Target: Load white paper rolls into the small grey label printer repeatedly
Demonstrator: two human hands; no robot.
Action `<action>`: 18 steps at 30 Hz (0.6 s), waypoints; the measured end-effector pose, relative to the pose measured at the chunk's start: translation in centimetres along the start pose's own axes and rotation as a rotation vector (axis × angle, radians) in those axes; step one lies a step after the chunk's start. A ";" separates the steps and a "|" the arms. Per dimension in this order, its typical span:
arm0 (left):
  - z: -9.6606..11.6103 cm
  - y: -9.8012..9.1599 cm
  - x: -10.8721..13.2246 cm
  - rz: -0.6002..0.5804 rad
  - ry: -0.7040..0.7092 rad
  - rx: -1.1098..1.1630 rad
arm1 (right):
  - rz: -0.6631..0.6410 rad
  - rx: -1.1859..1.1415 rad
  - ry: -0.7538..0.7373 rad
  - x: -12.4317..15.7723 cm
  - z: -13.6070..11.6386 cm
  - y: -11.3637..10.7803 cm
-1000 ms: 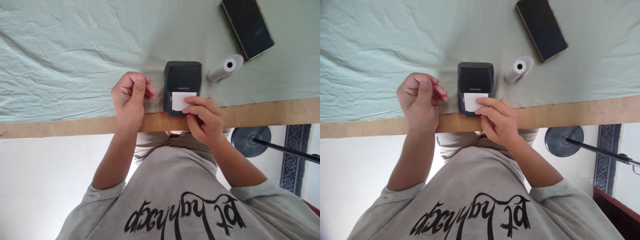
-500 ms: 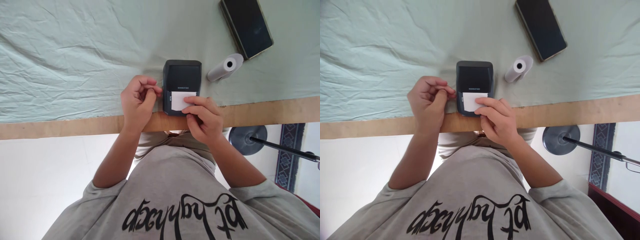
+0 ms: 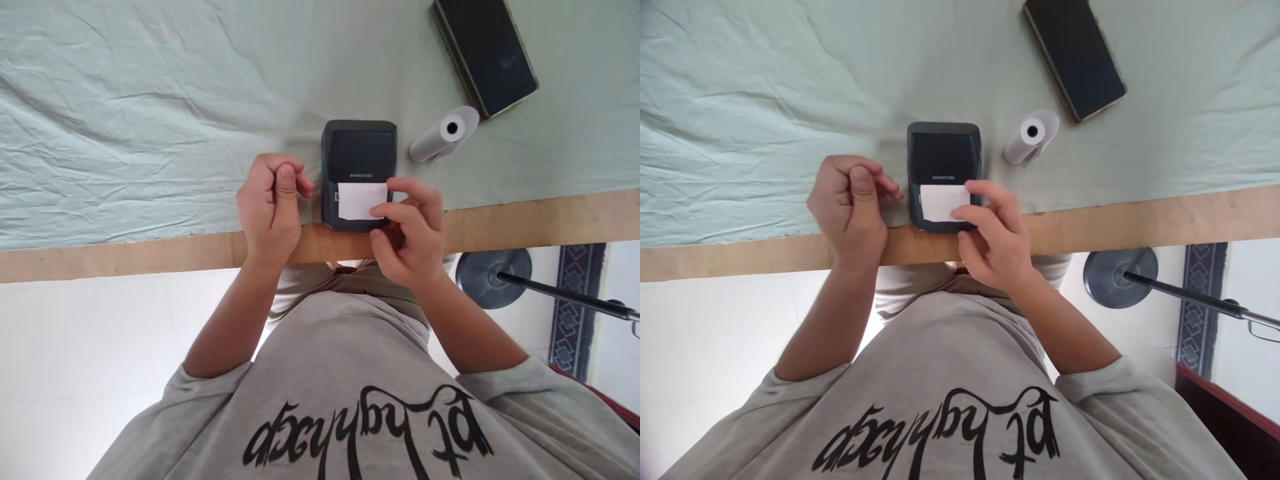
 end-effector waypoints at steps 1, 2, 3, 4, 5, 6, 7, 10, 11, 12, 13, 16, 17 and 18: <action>0.3 0.2 0.0 -0.030 0.026 -0.048 | 0.012 -0.022 0.035 0.1 0.4 -0.1; 0.6 0.5 0.0 -0.076 0.052 -0.114 | 0.019 -0.053 0.073 0.3 0.8 -0.2; 1.0 1.0 0.1 -0.144 0.068 -0.191 | 0.011 -0.089 0.114 0.4 1.2 -0.1; 1.2 1.6 0.3 -0.225 0.072 -0.271 | -0.008 -0.123 0.157 0.5 1.7 0.2; 1.2 2.3 0.5 -0.312 0.060 -0.347 | -0.032 -0.152 0.197 0.6 2.0 0.5; 1.1 2.9 0.8 -0.393 0.033 -0.413 | -0.060 -0.174 0.232 0.7 2.3 0.8; 0.8 3.3 1.1 -0.463 -0.007 -0.468 | -0.086 -0.188 0.258 0.8 2.5 1.0; 0.2 4.0 1.9 -0.552 -0.068 -0.582 | -0.138 -0.177 0.306 0.7 2.7 1.5; 0.1 4.0 2.0 -0.544 -0.068 -0.596 | -0.149 -0.165 0.317 0.7 2.7 1.6; 0.0 4.0 2.1 -0.525 -0.063 -0.596 | -0.158 -0.154 0.328 0.6 2.8 1.6; -0.1 4.0 2.1 -0.503 -0.046 -0.586 | -0.162 -0.149 0.335 0.6 2.8 1.6; -0.3 4.0 2.0 -0.451 0.000 -0.547 | -0.156 -0.175 0.336 0.5 2.8 1.5; -0.2 4.0 1.9 -0.443 0.013 -0.540 | -0.160 -0.184 0.341 0.5 2.8 1.6; -0.2 4.0 1.9 -0.438 0.024 -0.541 | -0.165 -0.191 0.346 0.5 2.9 1.6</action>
Point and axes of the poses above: each hand's wrist, its own x-axis away from the middle knuckle, its own y-axis out of the palm, z = x × y, the point moved 9 cm from there along -x, towards the middle knuckle, and after that the axes turned 15 degrees about -z, right-handed, at the moved point
